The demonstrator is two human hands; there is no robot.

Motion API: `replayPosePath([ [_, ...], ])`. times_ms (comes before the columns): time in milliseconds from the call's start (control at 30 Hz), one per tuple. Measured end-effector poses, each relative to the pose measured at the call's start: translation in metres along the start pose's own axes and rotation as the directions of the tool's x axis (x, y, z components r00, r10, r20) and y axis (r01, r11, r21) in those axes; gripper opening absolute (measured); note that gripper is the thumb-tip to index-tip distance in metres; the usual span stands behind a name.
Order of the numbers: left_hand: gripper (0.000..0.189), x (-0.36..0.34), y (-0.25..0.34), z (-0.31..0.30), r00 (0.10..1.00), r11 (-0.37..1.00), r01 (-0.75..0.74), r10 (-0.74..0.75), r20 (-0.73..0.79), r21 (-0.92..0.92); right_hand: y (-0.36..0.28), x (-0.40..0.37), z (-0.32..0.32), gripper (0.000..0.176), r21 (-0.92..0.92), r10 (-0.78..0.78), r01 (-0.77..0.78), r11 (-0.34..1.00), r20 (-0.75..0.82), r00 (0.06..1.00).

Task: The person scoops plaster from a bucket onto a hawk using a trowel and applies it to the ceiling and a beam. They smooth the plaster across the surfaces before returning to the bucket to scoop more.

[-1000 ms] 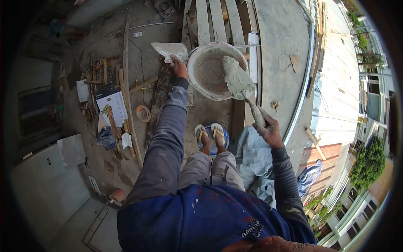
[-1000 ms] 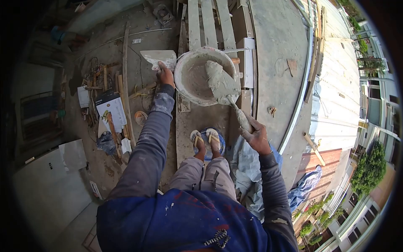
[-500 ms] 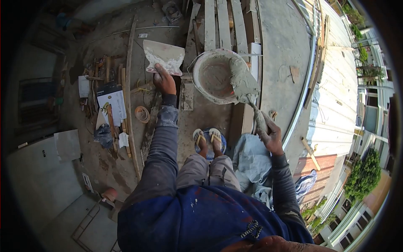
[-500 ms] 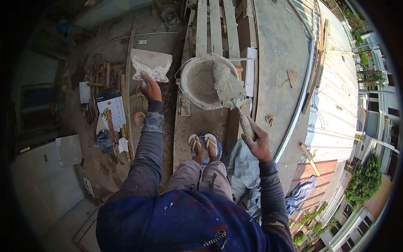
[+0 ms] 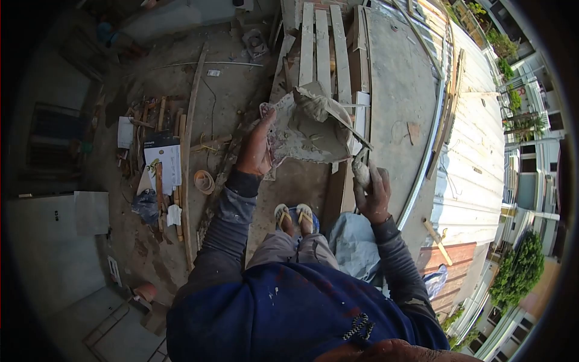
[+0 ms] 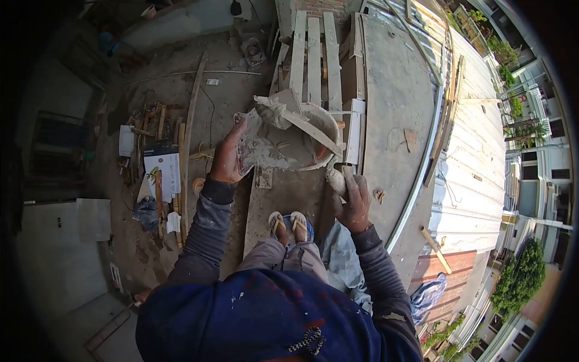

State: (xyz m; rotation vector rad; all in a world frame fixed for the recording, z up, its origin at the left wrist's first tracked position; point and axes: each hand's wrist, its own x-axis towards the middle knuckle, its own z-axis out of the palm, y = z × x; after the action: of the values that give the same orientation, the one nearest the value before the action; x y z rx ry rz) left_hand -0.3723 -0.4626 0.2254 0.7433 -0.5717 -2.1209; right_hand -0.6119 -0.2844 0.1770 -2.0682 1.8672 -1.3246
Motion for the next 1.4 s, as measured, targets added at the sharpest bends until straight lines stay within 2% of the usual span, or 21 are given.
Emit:
replayPosePath([
  [167, 0.036, -0.027, 0.024, 0.026, 0.999, 0.998, -0.014, 0.017, 0.038, -0.068, -0.013, -0.001, 0.011, 0.062, -0.004, 0.035, -0.036, 0.999, -0.065, 0.997],
  [300, 0.034, -0.035, 0.035, 0.023, 0.995, 0.994, -0.024, 0.034, 0.092, -0.107, -0.014, -0.001, 0.007, 0.059, -0.006, 0.004, -0.004, 1.0, -0.096, 0.995],
  [533, 0.033, -0.043, 0.045, 0.025, 0.994, 0.982, -0.087, 0.096, 0.048, -0.167, -0.007, -0.008, -0.017, 0.055, -0.089, 0.045, -0.049, 0.995, -0.051, 0.998],
  [633, 0.038, -0.045, 0.05, 0.021, 0.988, 0.988, -0.096, 0.109, 0.11, -0.118, -0.004, -0.013, -0.026, 0.055, -0.108, 0.059, -0.063, 0.992, -0.043, 0.997],
  [733, 0.039, -0.049, 0.057, 0.027, 0.99, 0.989, -0.129, 0.133, 0.049, -0.075, -0.001, -0.022, -0.028, 0.055, -0.157, 0.234, -0.229, 0.961, 0.017, 0.972],
  [767, 0.04, -0.05, 0.058, 0.027, 0.983, 0.983, -0.173, 0.177, 0.051, -0.064, 0.003, -0.027, -0.027, 0.055, -0.151, 0.223, -0.218, 0.964, 0.016, 0.975],
  [833, 0.041, -0.054, 0.063, 0.028, 0.966, 0.967, -0.252, 0.253, 0.049, -0.04, 0.013, -0.03, -0.015, 0.055, -0.132, 0.308, -0.288, 0.948, 0.165, 0.937],
  [900, 0.041, -0.064, 0.061, 0.028, 0.971, 0.97, -0.228, 0.233, 0.059, -0.09, 0.027, -0.027, 0.006, 0.052, -0.09, 0.242, -0.228, 0.969, 0.195, 0.95],
  [967, 0.037, -0.068, 0.055, 0.02, 0.958, 0.951, -0.287, 0.285, -0.037, -0.113, 0.066, -0.031, 0.051, 0.036, 0.045, 0.46, -0.512, 0.858, 0.375, 0.805],
  [1033, 0.028, -0.083, 0.055, 0.009, 0.957, 0.955, -0.29, 0.29, -0.018, -0.06, 0.09, -0.026, 0.088, 0.022, 0.2, 0.64, -0.824, 0.53, 0.544, 0.543],
  [1100, 0.028, -0.095, 0.051, -0.002, 0.948, 0.945, -0.316, 0.312, -0.06, -0.081, 0.079, -0.006, 0.1, 0.014, 0.233, 0.683, -0.919, 0.317, 0.617, 0.392],
  [1133, 0.03, -0.103, 0.053, -0.011, 0.945, 0.942, -0.325, 0.319, -0.075, -0.086, 0.108, -0.017, 0.125, 0.01, 0.211, 0.462, -0.663, 0.718, 0.568, 0.681],
  [1167, 0.031, -0.112, 0.055, -0.017, 0.944, 0.94, -0.326, 0.318, -0.094, -0.095, 0.128, -0.017, 0.144, 0.01, 0.181, 0.395, -0.601, 0.779, 0.603, 0.693],
  [1233, 0.032, -0.133, 0.06, -0.022, 0.935, 0.936, -0.345, 0.336, -0.11, -0.072, 0.162, -0.019, 0.167, 0.017, 0.085, 0.102, -0.197, 0.977, 0.62, 0.778],
  [1267, 0.034, -0.142, 0.062, -0.025, 0.933, 0.935, -0.348, 0.339, -0.119, -0.062, 0.182, -0.027, 0.186, 0.029, 0.28, 0.255, -0.506, 0.816, 0.611, 0.749],
  [1300, 0.034, -0.149, 0.062, -0.031, 0.929, 0.933, -0.356, 0.348, -0.124, -0.055, 0.173, -0.02, 0.186, 0.029, 0.29, 0.245, -0.502, 0.815, 0.614, 0.751],
  [1367, 0.038, -0.158, 0.06, -0.051, 0.9, 0.915, -0.403, 0.39, -0.195, -0.027, 0.15, -0.008, 0.18, 0.041, 0.157, 0.458, -0.712, 0.685, 0.666, 0.588],
  [1400, 0.04, -0.162, 0.059, -0.058, 0.876, 0.901, -0.435, 0.422, -0.234, -0.001, 0.152, -0.008, 0.183, 0.043, 0.125, 0.405, -0.637, 0.76, 0.676, 0.616],
])
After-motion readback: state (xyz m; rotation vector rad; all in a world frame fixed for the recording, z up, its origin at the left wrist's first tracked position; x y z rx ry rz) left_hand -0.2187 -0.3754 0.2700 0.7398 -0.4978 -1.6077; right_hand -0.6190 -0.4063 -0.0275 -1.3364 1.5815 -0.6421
